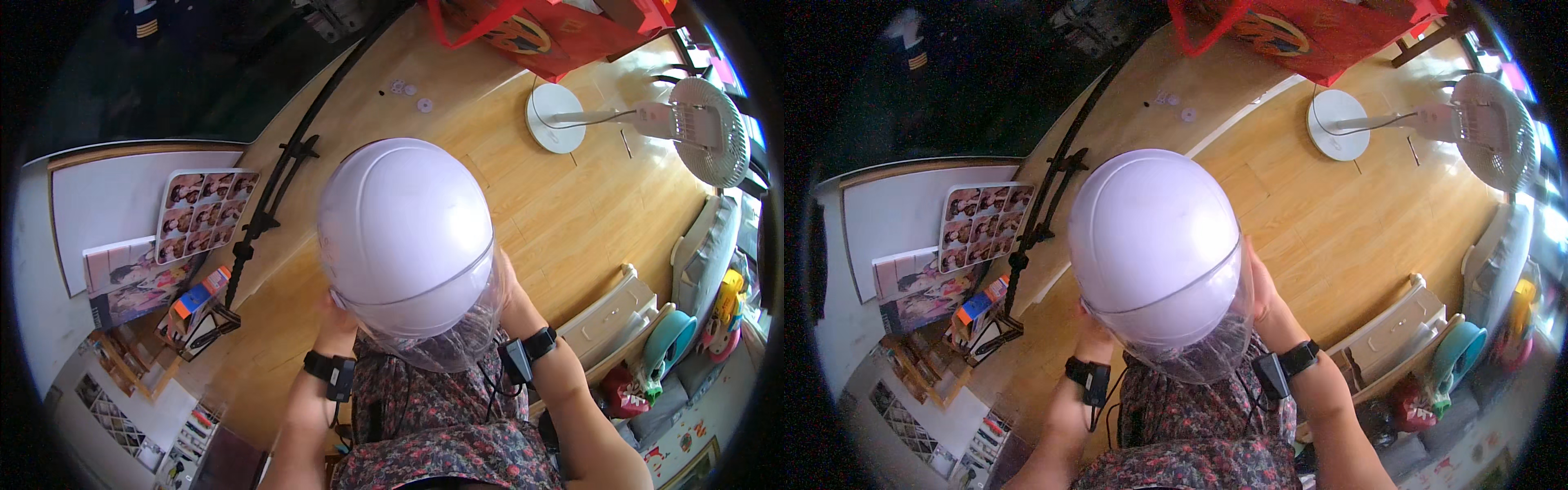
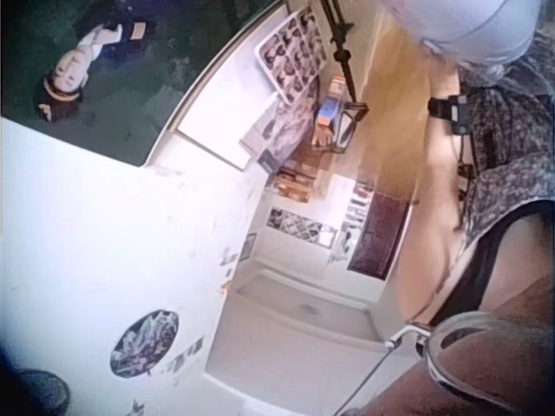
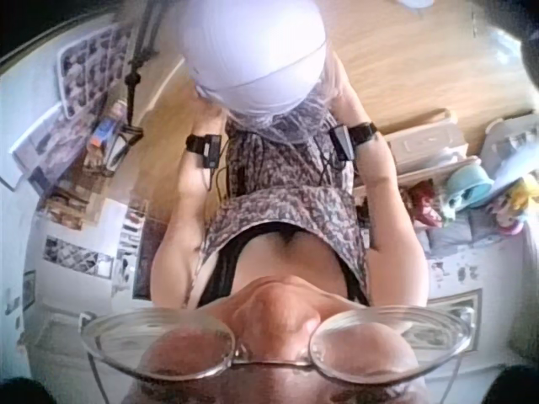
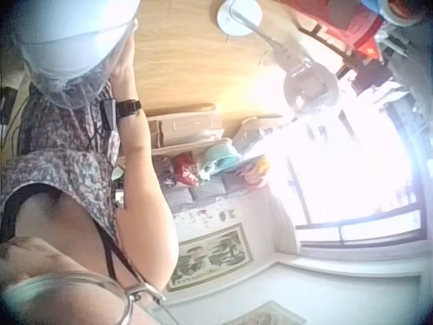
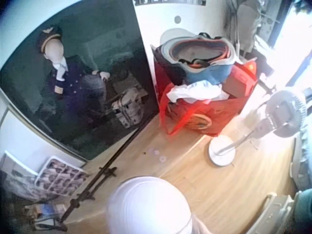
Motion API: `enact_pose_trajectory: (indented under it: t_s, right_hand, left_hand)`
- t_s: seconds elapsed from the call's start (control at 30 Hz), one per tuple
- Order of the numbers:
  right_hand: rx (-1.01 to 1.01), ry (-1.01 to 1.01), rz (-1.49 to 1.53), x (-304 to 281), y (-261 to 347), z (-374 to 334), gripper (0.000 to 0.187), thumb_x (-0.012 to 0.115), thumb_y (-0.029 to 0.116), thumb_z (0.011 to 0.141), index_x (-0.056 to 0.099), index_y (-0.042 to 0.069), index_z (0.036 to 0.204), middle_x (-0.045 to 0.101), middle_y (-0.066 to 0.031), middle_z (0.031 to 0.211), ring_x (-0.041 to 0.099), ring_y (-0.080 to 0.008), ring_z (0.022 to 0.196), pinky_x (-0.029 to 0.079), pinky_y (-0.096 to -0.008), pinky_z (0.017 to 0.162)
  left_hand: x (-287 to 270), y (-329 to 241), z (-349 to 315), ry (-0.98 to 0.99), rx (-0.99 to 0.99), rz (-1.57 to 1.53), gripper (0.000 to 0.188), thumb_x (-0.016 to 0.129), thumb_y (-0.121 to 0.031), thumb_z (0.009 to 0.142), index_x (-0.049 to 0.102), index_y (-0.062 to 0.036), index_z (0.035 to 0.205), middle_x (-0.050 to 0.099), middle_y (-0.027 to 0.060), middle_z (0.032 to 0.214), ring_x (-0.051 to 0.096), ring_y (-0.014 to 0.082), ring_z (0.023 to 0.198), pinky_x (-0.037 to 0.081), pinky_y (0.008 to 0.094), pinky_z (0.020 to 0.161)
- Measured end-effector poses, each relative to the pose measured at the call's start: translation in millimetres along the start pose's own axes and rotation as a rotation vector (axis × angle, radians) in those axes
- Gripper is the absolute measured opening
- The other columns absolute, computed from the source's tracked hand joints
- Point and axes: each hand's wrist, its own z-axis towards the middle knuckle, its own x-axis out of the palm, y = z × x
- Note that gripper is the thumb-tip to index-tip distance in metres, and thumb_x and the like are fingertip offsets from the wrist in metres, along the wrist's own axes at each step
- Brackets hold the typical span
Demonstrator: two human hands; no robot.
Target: Assemble the visor on a child's motorcycle helmet and put it away.
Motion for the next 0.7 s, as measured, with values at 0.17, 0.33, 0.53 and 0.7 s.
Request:
enact_pose_trajectory:
  t_s: [0.17, 0.33, 0.53, 0.7]
  right_hand:
    - [0.064, 0.010, -0.049, 18, 19, 12, 0.052, 0.045, 0.036, 0.091, 0.038, 0.003, 0.129, 0.048, -0.0150, 0.125, 0.051, -0.0262, 0.110, 0.041, -0.0380, 0.095]
    - [-0.130, -0.051, -0.889, 76, 26, 28, 0.054, 0.060, 0.017, 0.084, 0.035, 0.002, 0.130, 0.052, -0.0088, 0.118, 0.049, -0.0193, 0.110, 0.038, -0.0331, 0.096]
    - [0.095, 0.085, -1.917, 86, 30, 57, 0.058, 0.065, 0.018, 0.079, 0.037, 0.006, 0.128, 0.055, -0.0113, 0.114, 0.052, -0.0218, 0.107, 0.041, -0.0323, 0.090]
    - [0.238, 0.075, -2.170, 117, 12, 56, 0.050, 0.067, 0.014, 0.073, 0.045, 0.003, 0.117, 0.059, -0.0154, 0.103, 0.055, -0.0282, 0.099, 0.043, -0.0347, 0.084]
  left_hand:
    - [-75, 53, 20, -0.054, -0.209, -0.236, 0.059, 0.067, -0.019, 0.075, 0.041, -0.0038, 0.126, 0.049, 0.0097, 0.124, 0.046, 0.0242, 0.114, 0.037, 0.0383, 0.098]
    - [-31, -7, 42, 0.144, -0.264, 0.469, 0.052, 0.058, -0.010, 0.079, 0.040, -0.0052, 0.127, 0.043, 0.0091, 0.128, 0.042, 0.0211, 0.117, 0.035, 0.0349, 0.098]
    - [30, -89, 79, 0.032, 0.393, 0.778, 0.045, 0.052, -0.001, 0.082, 0.041, -0.0024, 0.125, 0.042, 0.0094, 0.128, 0.044, 0.0190, 0.114, 0.039, 0.0312, 0.092]
    - [79, -136, 79, 0.212, 0.583, 1.154, 0.023, 0.056, -0.003, 0.080, 0.056, -0.0035, 0.103, 0.055, 0.0102, 0.108, 0.052, 0.0231, 0.102, 0.043, 0.0327, 0.084]
